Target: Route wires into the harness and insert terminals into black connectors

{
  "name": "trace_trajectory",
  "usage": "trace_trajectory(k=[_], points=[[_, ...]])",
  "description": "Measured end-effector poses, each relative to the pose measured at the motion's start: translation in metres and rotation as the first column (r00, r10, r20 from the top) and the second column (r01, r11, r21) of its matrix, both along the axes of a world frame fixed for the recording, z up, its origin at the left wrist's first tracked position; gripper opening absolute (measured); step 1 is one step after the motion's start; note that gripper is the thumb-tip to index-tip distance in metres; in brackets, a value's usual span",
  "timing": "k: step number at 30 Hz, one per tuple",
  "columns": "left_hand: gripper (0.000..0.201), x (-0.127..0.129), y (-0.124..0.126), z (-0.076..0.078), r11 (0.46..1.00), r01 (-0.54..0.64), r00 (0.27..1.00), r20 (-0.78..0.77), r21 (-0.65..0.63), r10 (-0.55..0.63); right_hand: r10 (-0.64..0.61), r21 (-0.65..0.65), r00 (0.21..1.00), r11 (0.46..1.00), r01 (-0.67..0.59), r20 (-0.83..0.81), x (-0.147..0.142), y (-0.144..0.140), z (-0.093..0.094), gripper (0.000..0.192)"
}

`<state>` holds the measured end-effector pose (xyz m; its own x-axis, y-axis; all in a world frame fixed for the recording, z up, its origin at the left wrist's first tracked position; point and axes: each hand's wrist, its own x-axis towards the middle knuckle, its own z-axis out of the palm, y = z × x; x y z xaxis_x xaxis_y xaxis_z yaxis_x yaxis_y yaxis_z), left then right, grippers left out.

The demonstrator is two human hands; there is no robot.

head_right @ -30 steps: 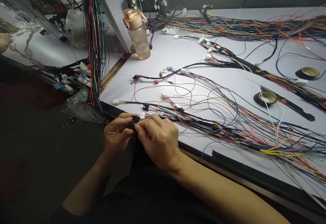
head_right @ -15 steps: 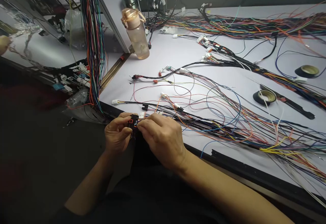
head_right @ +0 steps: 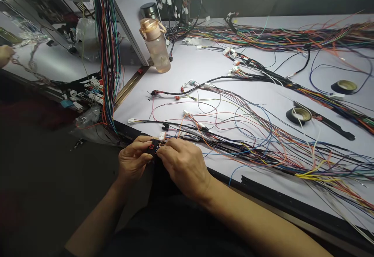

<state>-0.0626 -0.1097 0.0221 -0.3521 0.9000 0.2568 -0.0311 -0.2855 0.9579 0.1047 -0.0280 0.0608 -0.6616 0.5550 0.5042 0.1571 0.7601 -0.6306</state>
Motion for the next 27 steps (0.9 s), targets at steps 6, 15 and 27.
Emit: trace_trajectory(k=[6,15,27], points=[[0.025,-0.014,0.010,0.011,0.993,-0.116,0.992,0.047,0.007,0.115,-0.112,0.099,0.993,0.989,0.107,0.046,-0.003,0.011,0.005,0.020],[0.028,-0.046,0.035,0.052,0.962,-0.238,0.971,0.047,0.132,0.234,-0.080,0.285,0.985,0.958,0.034,0.153,-0.044,0.041,-0.004,0.028],[0.029,-0.059,0.080,0.044,0.945,-0.308,0.845,0.489,0.111,0.217,-0.190,0.381,0.944,0.921,0.076,0.270,-0.049,0.049,-0.029,0.024]])
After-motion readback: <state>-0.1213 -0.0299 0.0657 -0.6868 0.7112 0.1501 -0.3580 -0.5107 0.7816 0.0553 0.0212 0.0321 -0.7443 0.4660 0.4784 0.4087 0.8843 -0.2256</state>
